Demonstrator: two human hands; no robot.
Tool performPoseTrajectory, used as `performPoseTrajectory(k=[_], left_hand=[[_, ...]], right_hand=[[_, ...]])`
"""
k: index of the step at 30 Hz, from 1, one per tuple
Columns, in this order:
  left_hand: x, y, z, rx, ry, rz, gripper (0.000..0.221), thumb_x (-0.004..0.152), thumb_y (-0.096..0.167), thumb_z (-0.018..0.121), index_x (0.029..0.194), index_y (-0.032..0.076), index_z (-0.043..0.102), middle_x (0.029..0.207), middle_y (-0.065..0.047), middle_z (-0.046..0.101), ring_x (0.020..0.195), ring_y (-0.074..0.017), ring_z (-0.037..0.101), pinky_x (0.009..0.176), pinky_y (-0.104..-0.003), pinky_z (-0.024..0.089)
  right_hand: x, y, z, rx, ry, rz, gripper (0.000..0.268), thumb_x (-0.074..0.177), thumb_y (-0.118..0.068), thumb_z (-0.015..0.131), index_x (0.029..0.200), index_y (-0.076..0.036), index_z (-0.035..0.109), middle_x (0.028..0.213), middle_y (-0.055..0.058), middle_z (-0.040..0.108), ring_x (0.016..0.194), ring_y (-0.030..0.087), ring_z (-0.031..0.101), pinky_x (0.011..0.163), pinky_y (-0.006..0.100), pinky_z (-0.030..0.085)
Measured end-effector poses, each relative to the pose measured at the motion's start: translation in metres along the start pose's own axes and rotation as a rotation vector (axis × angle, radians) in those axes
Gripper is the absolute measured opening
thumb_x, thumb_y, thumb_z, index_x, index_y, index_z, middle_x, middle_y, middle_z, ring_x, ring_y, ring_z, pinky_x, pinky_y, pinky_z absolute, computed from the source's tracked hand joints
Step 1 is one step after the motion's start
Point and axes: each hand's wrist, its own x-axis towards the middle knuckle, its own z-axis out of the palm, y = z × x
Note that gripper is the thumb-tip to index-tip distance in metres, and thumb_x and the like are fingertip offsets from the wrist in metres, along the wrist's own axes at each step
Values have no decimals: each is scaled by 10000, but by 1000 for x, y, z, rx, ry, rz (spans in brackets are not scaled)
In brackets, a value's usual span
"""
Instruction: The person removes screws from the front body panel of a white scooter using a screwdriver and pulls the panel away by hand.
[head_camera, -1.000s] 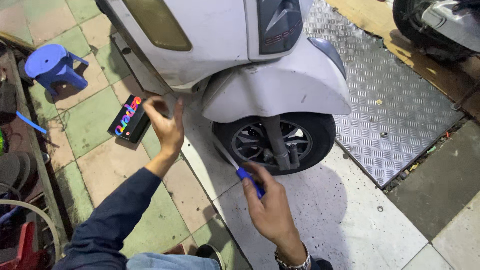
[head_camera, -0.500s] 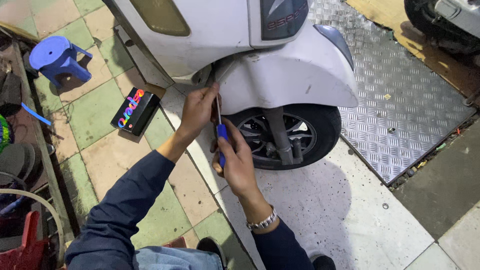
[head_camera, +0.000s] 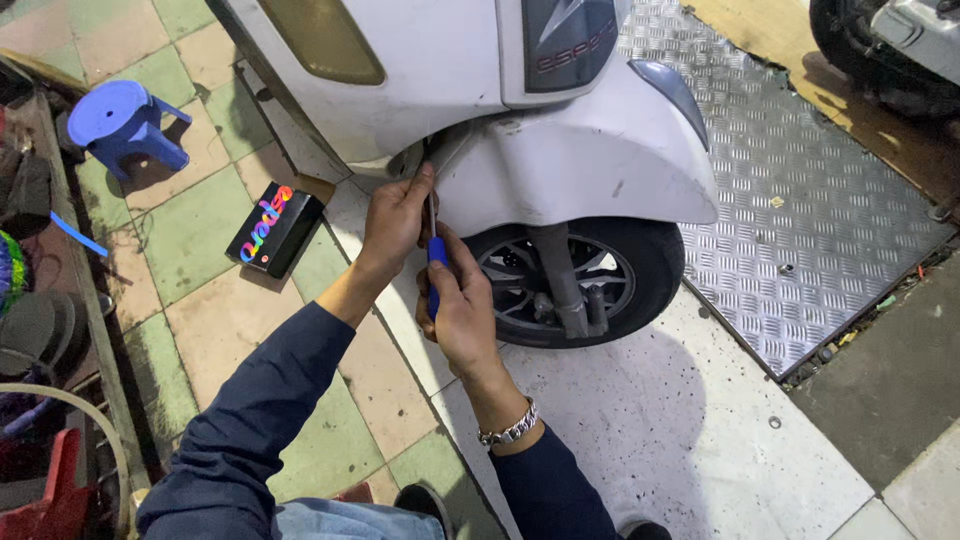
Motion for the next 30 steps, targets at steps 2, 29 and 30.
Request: performPoseTrajectory(k=[2, 29, 30], left_hand=[[2, -3, 0, -7, -4, -2, 575, 1054, 435, 565, 600, 85, 603, 438, -92, 524, 375, -161, 545, 355, -244, 404], [18, -22, -6, -18, 27, -34, 537, 1033, 392, 602, 592, 87, 583, 425, -70, 481, 348, -147, 538, 313, -224, 366], [19, -22, -6, -17, 22, -22, 540, 1036, 400, 600, 594, 90, 578, 427, -68, 476, 347, -143, 532, 313, -225, 362]], right_hand=[[1, 4, -1, -9, 1, -1, 466, 1000, -11, 432, 1461, 27, 482, 669, 157, 504, 336, 214, 477, 254, 287, 308], [-3, 8, 14, 172, 50, 48, 472, 1002, -40, 425, 1469, 21, 466, 694, 114, 434, 364, 166, 434, 273, 242, 261], [-2, 10, 14, 178, 50, 50, 479, 1004, -47, 424, 1477, 16, 457, 702, 113, 429, 371, 162, 433, 279, 238, 260]])
